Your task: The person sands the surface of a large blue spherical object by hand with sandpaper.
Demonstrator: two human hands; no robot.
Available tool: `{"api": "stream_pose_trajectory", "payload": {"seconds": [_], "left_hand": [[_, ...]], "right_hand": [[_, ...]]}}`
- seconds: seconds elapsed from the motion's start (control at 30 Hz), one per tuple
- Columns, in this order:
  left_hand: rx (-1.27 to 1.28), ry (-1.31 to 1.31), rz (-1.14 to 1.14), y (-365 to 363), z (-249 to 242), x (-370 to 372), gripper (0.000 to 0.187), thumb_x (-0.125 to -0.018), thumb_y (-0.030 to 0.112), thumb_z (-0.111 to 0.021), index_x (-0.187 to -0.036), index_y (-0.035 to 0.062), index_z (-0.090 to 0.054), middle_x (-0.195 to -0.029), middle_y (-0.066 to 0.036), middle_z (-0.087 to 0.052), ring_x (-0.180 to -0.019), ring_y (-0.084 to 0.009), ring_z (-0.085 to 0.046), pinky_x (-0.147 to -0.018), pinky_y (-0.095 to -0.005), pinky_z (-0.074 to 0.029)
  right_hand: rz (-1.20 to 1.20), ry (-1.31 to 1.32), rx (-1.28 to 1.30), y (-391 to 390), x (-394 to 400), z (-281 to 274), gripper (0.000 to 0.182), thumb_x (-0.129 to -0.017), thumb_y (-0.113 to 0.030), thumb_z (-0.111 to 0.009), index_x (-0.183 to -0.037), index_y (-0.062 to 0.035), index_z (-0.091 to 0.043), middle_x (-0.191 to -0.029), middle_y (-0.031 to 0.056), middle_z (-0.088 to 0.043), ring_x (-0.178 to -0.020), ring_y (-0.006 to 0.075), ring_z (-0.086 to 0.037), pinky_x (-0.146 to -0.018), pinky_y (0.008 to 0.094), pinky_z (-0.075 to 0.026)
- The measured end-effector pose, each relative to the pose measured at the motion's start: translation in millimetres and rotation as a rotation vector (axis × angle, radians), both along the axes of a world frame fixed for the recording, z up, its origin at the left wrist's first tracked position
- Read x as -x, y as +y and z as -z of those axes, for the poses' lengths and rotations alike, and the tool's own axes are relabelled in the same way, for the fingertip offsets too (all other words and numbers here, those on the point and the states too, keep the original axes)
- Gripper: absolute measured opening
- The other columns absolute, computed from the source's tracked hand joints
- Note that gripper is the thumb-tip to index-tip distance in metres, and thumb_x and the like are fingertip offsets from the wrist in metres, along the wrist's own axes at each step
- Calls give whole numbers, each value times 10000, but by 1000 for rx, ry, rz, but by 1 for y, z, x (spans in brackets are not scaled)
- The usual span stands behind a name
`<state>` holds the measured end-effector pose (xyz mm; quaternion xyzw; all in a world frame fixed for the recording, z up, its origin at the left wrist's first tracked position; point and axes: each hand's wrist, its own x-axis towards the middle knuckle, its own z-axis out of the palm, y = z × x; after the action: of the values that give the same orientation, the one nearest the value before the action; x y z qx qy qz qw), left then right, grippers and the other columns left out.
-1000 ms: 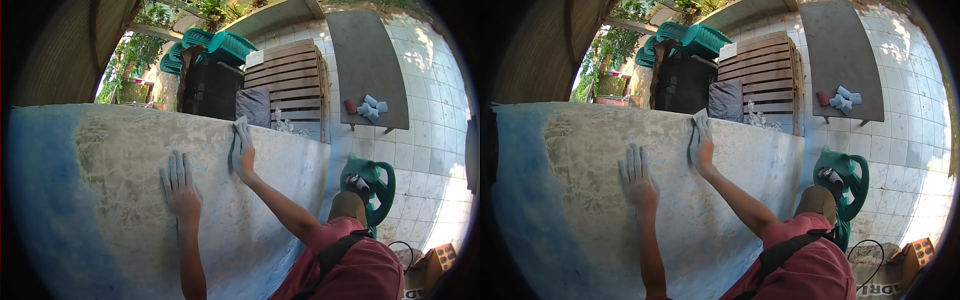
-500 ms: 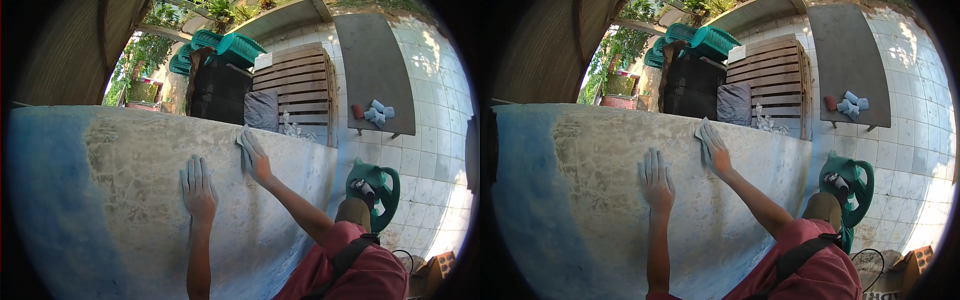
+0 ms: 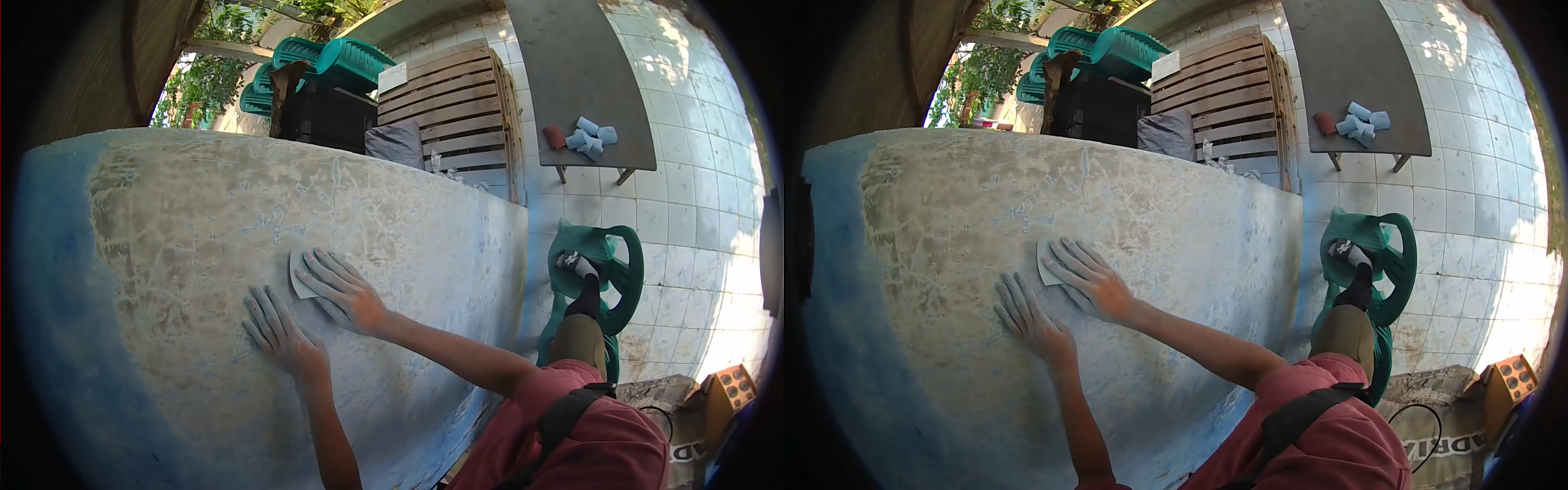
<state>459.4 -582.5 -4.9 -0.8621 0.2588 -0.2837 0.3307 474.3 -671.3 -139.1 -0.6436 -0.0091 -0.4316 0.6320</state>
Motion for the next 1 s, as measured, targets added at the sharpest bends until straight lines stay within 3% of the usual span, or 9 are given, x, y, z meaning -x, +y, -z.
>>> {"api": "stream_pose_trajectory", "payload": {"seconds": [0.1,0.17,0.3,0.47,0.53,0.67,0.77,0.87,1.0], "left_hand": [[11,17,5,17,-3,13,618,-966,45,-474,-1573,81,-365,-1653,-108,-332,-1546,-264,-265,-1259,-536,-174],[-64,-23,55,20,0,14,654,-936,62,-512,-1573,90,-366,-1656,-91,-331,-1546,-246,-267,-1262,-529,-173],[-66,-20,90,21,3,11,662,-936,96,-542,-1574,102,-367,-1658,-74,-330,-1545,-240,-272,-1265,-524,-172],[-138,-63,66,22,2,9,704,-911,110,-595,-1576,115,-363,-1657,-91,-325,-1536,-246,-289,-1267,-526,-194],[-176,-42,55,22,3,15,709,-908,111,-598,-1576,117,-363,-1656,-92,-326,-1538,-244,-283,-1269,-528,-190],[-209,58,44,5,11,8,647,-944,127,-540,-1570,111,-377,-1662,-79,-315,-1549,-234,-255,-1275,-517,-159],[-265,212,24,-4,26,5,698,-907,106,-585,-1570,93,-369,-1647,-99,-338,-1538,-251,-278,-1272,-529,-184],[-319,216,44,-1,46,-5,667,-936,126,-566,-1571,88,-366,-1653,-99,-323,-1540,-258,-270,-1274,-529,-174],[-302,302,10,-17,62,-9,634,-967,155,-544,-1570,78,-366,-1660,-102,-307,-1542,-271,-262,-1272,-540,-162]], "right_hand": [[11,-83,48,11,-33,24,555,-959,-106,-600,-1504,-89,-495,-1586,146,-431,-1486,347,-367,-1238,482,-282],[269,448,-612,15,-52,45,559,-940,-30,-568,-1493,-55,-497,-1548,159,-475,-1483,362,-362,-1237,489,-289],[175,56,-76,25,-22,44,556,-922,31,-549,-1473,-35,-515,-1556,159,-466,-1468,368,-391,-1207,475,-339],[148,59,-261,21,-26,49,441,-994,-27,-509,-1431,25,-534,-1508,224,-500,-1438,414,-417,-1190,454,-343],[203,450,-596,21,-34,72,484,-967,8,-523,-1450,21,-511,-1522,230,-478,-1462,416,-374,-1187,450,-349],[73,58,-133,17,-16,68,558,-936,3,-551,-1486,16,-459,-1562,239,-419,-1449,419,-394,-1189,456,-358],[230,548,-579,21,-52,108,618,-892,24,-594,-1496,-6,-462,-1572,222,-416,-1469,388,-377,-1199,454,-354],[97,139,-97,17,-22,107,616,-893,16,-592,-1496,-11,-466,-1575,227,-408,-1477,402,-356,-1205,464,-346],[166,402,-488,19,-30,134,618,-913,34,-569,-1516,-14,-441,-1585,234,-386,-1483,410,-340,-1202,472,-346]]}}
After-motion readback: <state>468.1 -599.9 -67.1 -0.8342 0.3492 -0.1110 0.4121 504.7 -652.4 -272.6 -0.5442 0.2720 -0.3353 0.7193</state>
